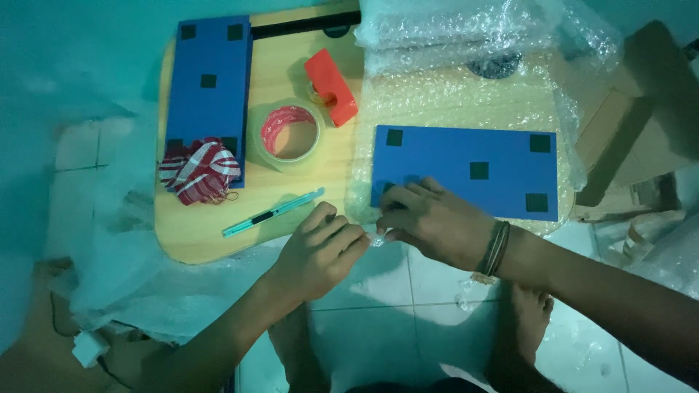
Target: Wrapping a blue rectangular panel in bubble wrap and securing it with tape using a dispenser.
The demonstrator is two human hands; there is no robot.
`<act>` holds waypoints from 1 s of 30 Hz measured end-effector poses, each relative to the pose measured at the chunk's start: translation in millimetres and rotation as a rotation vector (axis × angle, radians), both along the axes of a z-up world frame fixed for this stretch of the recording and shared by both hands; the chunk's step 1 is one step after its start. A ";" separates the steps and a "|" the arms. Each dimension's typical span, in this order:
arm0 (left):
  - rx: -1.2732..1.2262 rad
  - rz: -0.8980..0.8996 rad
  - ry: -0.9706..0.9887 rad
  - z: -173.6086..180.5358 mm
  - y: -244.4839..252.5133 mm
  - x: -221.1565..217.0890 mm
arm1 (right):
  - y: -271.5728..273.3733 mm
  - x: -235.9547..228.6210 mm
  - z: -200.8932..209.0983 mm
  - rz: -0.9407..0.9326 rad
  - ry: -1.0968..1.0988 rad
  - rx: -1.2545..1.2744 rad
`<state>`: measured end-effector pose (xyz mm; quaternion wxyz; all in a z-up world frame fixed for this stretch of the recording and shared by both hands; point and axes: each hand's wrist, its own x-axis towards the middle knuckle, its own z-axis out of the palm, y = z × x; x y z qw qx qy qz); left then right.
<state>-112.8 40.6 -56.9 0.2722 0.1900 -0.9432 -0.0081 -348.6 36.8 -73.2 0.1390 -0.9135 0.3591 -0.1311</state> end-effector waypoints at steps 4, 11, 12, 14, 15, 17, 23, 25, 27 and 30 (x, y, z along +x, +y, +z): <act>-0.046 -0.014 -0.006 -8.5 -2.7 0.6 | -2.8 -1.4 -4.2 0.045 0.020 -0.068; -0.016 0.013 0.021 -6.0 -0.1 0.3 | -9.9 -11.8 -12.6 0.209 0.006 -0.173; -0.013 0.017 0.031 -8.2 -0.2 0.8 | -10.9 -13.6 -15.1 0.230 0.013 -0.174; -0.010 0.016 0.022 -9.4 -0.2 3.0 | -12.3 -13.0 -14.2 0.239 -0.011 -0.179; -0.006 0.010 0.015 -10.0 -0.3 3.7 | -12.3 -13.2 -13.8 0.242 -0.033 -0.185; -0.040 0.010 0.007 -24.1 -0.5 6.4 | -11.8 -10.6 -7.5 0.235 -0.040 -0.159; 0.005 0.015 -0.007 -9.4 2.7 3.4 | -10.8 -8.9 -3.6 0.217 -0.101 -0.096; 0.005 0.019 -0.015 -13.2 3.2 3.4 | -10.8 -7.4 -6.1 0.195 -0.097 -0.088; -0.022 0.011 -0.016 -18.1 3.0 3.3 | -11.5 -6.3 -12.3 0.160 -0.058 -0.082; -0.033 0.013 -0.042 -27.2 1.9 5.6 | -12.4 -1.8 -8.2 0.128 -0.008 -0.059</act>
